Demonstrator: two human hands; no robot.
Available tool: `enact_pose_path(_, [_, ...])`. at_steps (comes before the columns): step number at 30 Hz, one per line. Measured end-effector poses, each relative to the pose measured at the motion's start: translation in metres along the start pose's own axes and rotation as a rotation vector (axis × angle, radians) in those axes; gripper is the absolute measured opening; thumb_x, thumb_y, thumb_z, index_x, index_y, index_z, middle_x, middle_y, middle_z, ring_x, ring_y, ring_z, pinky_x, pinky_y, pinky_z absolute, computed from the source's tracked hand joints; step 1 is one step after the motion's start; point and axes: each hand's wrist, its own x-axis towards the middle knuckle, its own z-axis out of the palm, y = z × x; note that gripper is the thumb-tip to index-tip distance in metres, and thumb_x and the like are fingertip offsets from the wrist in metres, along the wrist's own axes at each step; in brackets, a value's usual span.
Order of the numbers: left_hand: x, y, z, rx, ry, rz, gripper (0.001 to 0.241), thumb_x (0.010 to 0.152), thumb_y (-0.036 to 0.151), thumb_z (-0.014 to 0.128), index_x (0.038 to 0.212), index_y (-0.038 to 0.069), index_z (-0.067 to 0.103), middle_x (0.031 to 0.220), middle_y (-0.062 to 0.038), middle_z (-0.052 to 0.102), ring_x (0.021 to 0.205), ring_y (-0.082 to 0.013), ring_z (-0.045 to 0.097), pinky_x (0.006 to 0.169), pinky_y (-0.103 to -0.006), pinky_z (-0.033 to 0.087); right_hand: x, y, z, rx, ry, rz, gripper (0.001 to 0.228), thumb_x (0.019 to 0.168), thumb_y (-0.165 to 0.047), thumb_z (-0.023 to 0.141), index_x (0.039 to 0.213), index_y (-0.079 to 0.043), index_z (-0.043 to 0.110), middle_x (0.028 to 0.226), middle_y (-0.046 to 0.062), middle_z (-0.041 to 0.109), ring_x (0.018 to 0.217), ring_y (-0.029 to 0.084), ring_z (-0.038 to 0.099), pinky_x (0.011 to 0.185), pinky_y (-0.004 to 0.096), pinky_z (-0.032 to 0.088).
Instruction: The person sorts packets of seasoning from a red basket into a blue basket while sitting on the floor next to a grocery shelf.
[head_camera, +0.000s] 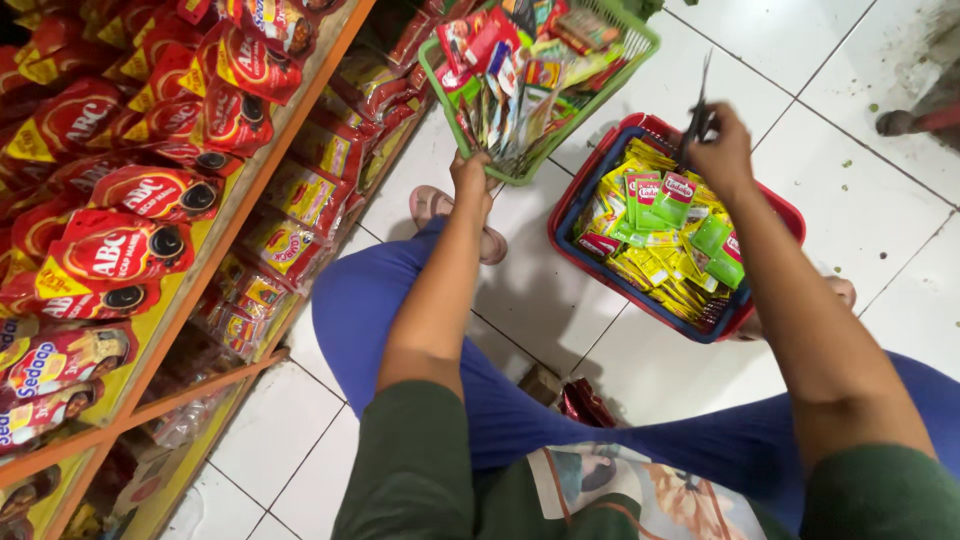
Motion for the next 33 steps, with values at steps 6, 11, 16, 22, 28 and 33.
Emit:
enact_pose_path(6, [0.020, -0.070, -0.024, -0.010, 0.106, 0.013, 0.025, 0.078, -0.003, 0.056, 0.101, 0.007, 0.060, 0.071, -0.007, 0.055, 0.049, -0.0196, 0.044, 0.037, -0.0333, 0.039, -0.016, 0.001, 0.026, 0.143, -0.287, 0.248, 0.035, 0.088, -0.012, 0.083, 0.111, 0.003, 0.063, 0.090, 0.012, 0.070, 0.071, 0.014, 0.070, 0.061, 0.030, 0.057])
enact_pose_path(11, [0.006, -0.100, -0.035, 0.132, 0.162, 0.202, 0.060, 0.071, -0.008, 0.062, 0.128, 0.010, 0.057, 0.099, -0.001, 0.067, 0.082, -0.0175, 0.063, 0.068, -0.0295, 0.052, -0.007, -0.003, 0.084, 0.100, -0.321, 0.225, 0.024, 0.091, -0.009, 0.078, 0.109, 0.002, 0.066, 0.080, 0.009, 0.071, 0.065, 0.013, 0.069, 0.056, 0.030, 0.054])
enact_pose_path(16, [-0.006, -0.097, -0.040, 0.139, 0.129, -0.241, 0.048, 0.082, 0.002, 0.067, 0.129, 0.003, 0.056, 0.095, -0.013, 0.056, 0.079, -0.0274, 0.055, 0.061, -0.0423, 0.047, 0.015, 0.024, 0.171, 0.203, -0.272, 0.166, 0.022, 0.102, -0.015, 0.073, 0.109, 0.005, 0.069, 0.084, 0.009, 0.072, 0.071, 0.012, 0.069, 0.059, 0.029, 0.053])
enact_pose_path(22, [-0.035, -0.113, -0.011, 0.241, -0.008, -0.351, 0.041, 0.083, 0.013, 0.064, 0.123, 0.014, 0.055, 0.100, -0.012, 0.061, 0.087, -0.0258, 0.059, 0.070, -0.0402, 0.048, 0.005, 0.040, 0.249, 0.287, -0.390, -0.111, 0.063, 0.084, -0.009, 0.075, 0.140, 0.000, 0.048, 0.118, 0.015, 0.069, 0.106, 0.023, 0.066, 0.088, 0.036, 0.053])
enact_pose_path(28, [-0.028, -0.110, 0.011, 0.676, 0.048, 0.270, 0.046, 0.088, 0.021, 0.071, 0.126, -0.001, 0.059, 0.110, -0.022, 0.061, 0.100, -0.0352, 0.057, 0.085, -0.0454, 0.045, -0.036, 0.028, 0.219, 0.002, -0.428, -0.099, 0.054, 0.085, -0.010, 0.069, 0.138, -0.006, 0.059, 0.126, 0.022, 0.068, 0.115, 0.034, 0.068, 0.097, 0.042, 0.054])
enact_pose_path(33, [-0.040, -0.122, 0.041, 1.059, -0.075, 0.276, 0.055, 0.088, 0.023, 0.059, 0.140, 0.007, 0.058, 0.134, -0.021, 0.066, 0.127, -0.0374, 0.062, 0.108, -0.0452, 0.048, -0.110, 0.058, 0.115, -0.461, -0.083, -0.162, 0.060, 0.087, -0.023, 0.076, 0.142, -0.007, 0.058, 0.152, 0.021, 0.053, 0.140, 0.039, 0.049, 0.117, 0.053, 0.042])
